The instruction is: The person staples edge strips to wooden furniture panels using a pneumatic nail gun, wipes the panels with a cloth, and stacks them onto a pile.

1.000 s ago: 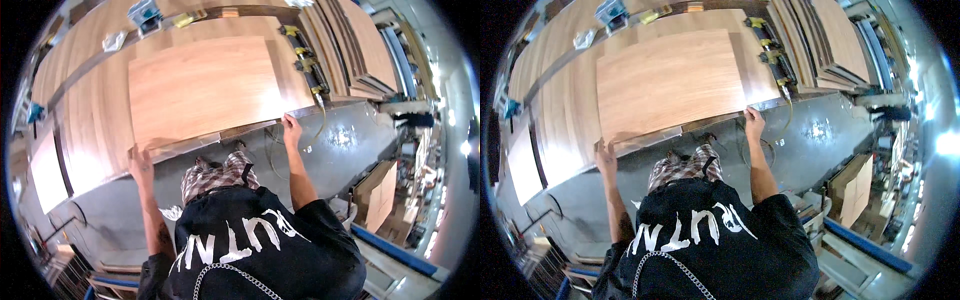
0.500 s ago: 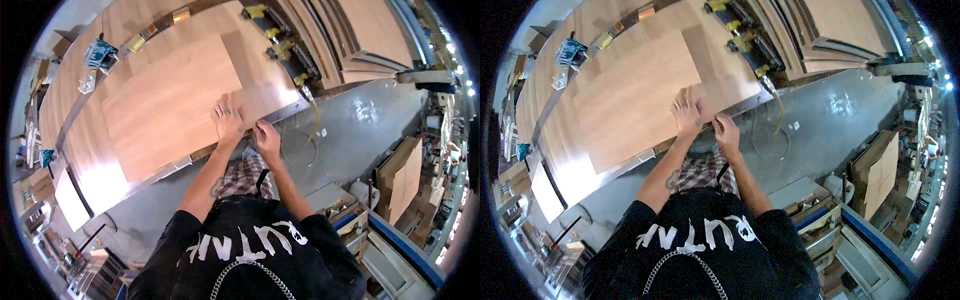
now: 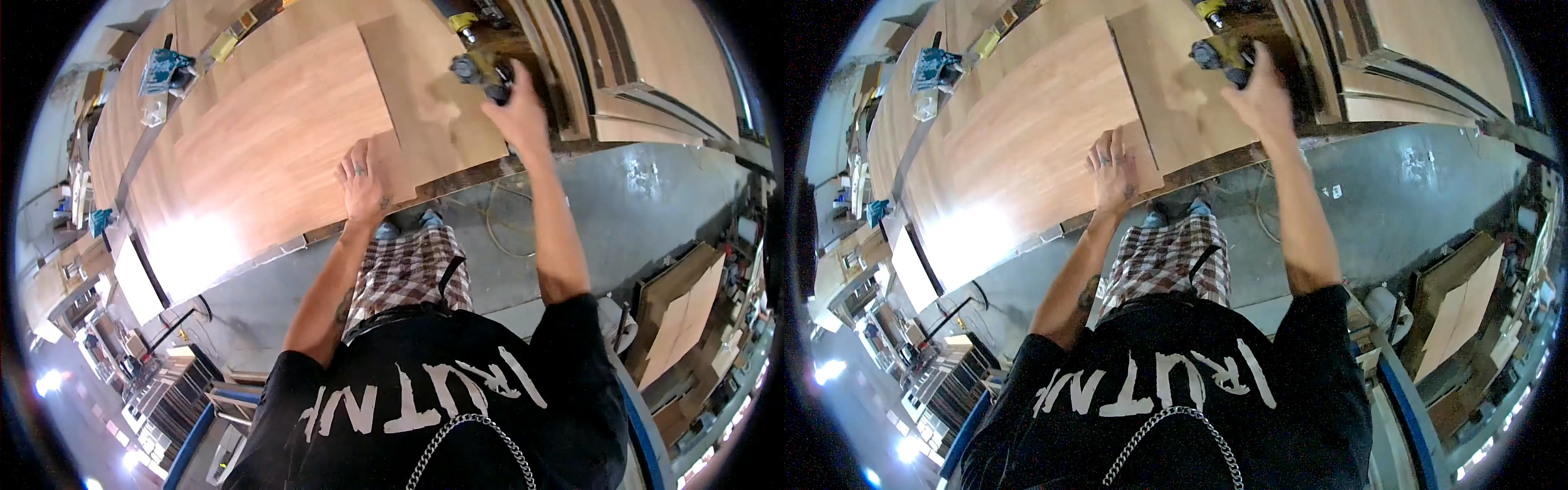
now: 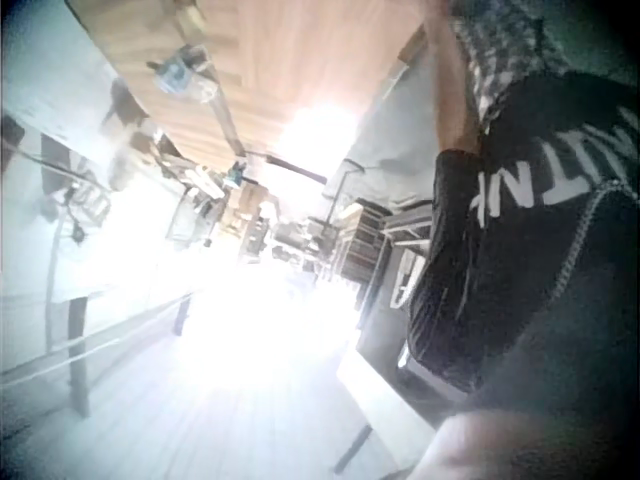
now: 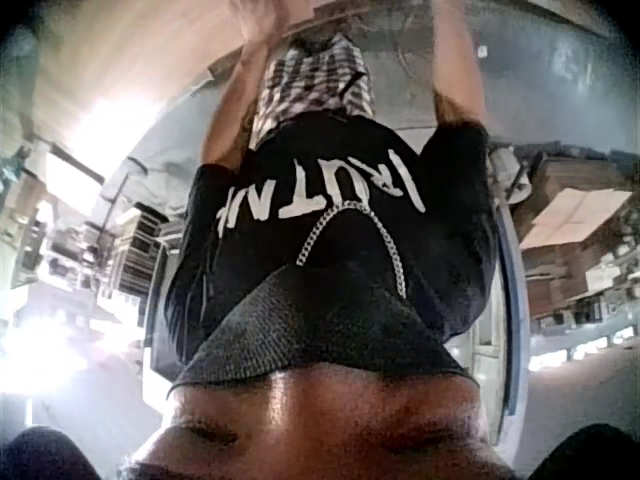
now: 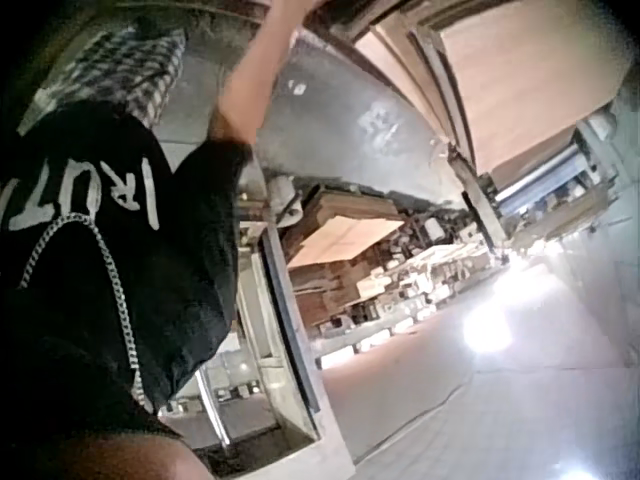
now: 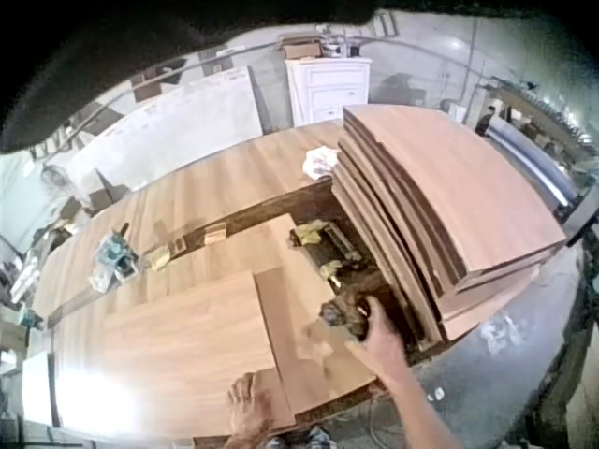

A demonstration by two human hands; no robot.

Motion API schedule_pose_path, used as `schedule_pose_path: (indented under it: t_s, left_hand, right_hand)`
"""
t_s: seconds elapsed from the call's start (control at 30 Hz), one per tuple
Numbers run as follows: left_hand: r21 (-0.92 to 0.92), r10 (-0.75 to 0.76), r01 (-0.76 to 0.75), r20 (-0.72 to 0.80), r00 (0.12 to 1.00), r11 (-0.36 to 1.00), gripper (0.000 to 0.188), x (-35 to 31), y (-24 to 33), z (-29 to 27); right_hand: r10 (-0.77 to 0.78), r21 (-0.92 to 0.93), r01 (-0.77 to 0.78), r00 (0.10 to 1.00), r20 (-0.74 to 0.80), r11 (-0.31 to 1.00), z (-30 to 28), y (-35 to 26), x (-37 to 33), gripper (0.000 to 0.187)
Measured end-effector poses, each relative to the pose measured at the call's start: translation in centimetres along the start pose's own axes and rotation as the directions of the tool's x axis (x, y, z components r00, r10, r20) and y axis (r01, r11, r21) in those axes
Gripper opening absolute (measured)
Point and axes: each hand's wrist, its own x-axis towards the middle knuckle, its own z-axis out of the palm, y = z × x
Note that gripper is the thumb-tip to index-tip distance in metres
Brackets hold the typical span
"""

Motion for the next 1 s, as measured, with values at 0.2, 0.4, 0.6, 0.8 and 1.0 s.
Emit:
schedule_pose_path:
  t_s: [0.2,0.4,0.6,0.8,1.0]
  left_hand:
    - [-0.062,-0.017,0.025,0.123,0.992,0.998,0.051,-0.5,-0.1,-1.2]
    - [-0.394,0.533,-0.429,0.206,0.820,0.813,0.050,0.2,-2.8,-3.5]
    - [-0.404,0.673,-0.544,0.344,0.654,0.735,0.054,0.7,-4.0,-5.0]
    - [-0.366,0.672,-0.563,0.377,0.638,0.741,0.056,0.3,-4.3,-4.1]
    - [-0.359,0.677,-0.576,0.332,0.656,0.734,0.054,-0.1,-4.6,-3.5]
  right_hand:
    - [-0.063,0.257,0.002,0.971,0.231,0.966,-4.5,-0.4,-12.2,0.061]
    - [-0.125,0.092,0.109,0.973,0.193,0.990,0.2,2.8,-19.8,0.036]
    - [0.092,0.263,-0.153,0.969,0.231,0.953,0.0,1.7,-21.3,0.036]
    - [-0.027,0.329,-0.036,0.982,0.186,0.944,1.3,1.9,-21.5,0.038]
    - [-0.027,0.305,-0.049,0.970,0.240,0.951,4.5,3.1,-22.1,0.040]
